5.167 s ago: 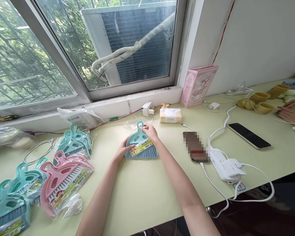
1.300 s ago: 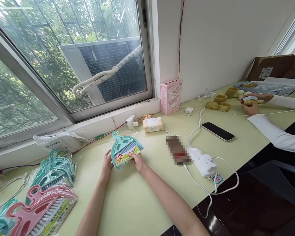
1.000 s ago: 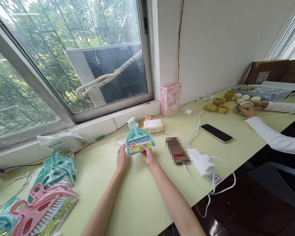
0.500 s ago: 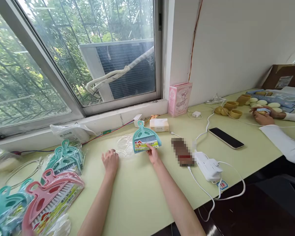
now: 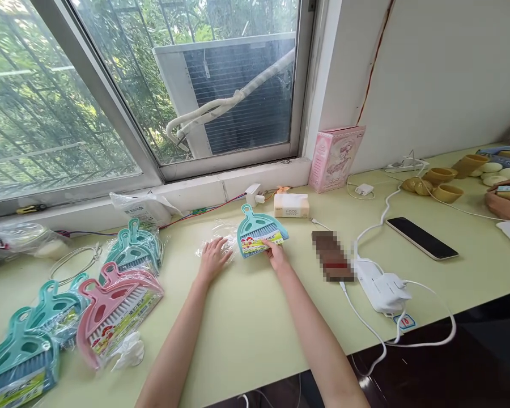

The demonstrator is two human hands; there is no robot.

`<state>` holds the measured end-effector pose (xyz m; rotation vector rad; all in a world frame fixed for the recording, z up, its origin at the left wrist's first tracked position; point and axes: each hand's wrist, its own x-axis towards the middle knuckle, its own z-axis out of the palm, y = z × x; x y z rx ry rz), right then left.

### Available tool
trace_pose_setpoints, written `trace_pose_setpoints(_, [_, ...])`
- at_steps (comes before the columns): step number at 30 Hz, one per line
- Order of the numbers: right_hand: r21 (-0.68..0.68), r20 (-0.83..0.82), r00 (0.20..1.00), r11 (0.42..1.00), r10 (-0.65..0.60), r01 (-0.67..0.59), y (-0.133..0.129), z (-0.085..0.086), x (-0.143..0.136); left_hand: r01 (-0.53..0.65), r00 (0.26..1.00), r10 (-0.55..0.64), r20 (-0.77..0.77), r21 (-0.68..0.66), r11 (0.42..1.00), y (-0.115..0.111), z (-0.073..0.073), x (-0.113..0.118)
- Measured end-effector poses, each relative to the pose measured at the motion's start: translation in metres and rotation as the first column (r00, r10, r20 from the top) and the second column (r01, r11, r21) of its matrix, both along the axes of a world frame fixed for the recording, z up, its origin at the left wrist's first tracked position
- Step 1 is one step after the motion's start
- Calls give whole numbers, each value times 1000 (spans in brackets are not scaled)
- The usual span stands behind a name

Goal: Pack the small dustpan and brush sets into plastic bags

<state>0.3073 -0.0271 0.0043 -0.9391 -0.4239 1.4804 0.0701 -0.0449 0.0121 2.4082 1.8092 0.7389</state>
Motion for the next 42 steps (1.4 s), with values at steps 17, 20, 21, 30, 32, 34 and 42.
trace_pose_setpoints(17, [2,226,909,933,349,-359,-16,13,-2,-42,969,45,244,-16,999,7,-4,-16])
trace_pose_setpoints(20, [-11,247,888,917,388,-398,-21,20,-2,-14,961,2,277,40,999,8,-5,-16])
trace_pose_setpoints(21, [-17,253,882,913,398,-407,-22,21,-2,-24,956,6,293,59,998,9,-6,-16])
trace_pose_setpoints(30, [-104,226,851,881,473,-462,-23,20,5,-151,905,81,418,138,979,11,-7,-20])
trace_pose_setpoints(32, [-98,226,847,876,482,-472,-24,20,5,-143,900,56,433,170,975,10,-5,-19])
trace_pose_setpoints(34, [-86,221,838,866,499,-493,-25,21,4,-103,903,1,429,214,971,9,-3,-16])
trace_pose_setpoints(42, [-72,180,858,876,482,-477,-26,22,-3,105,898,-153,413,138,985,1,2,6])
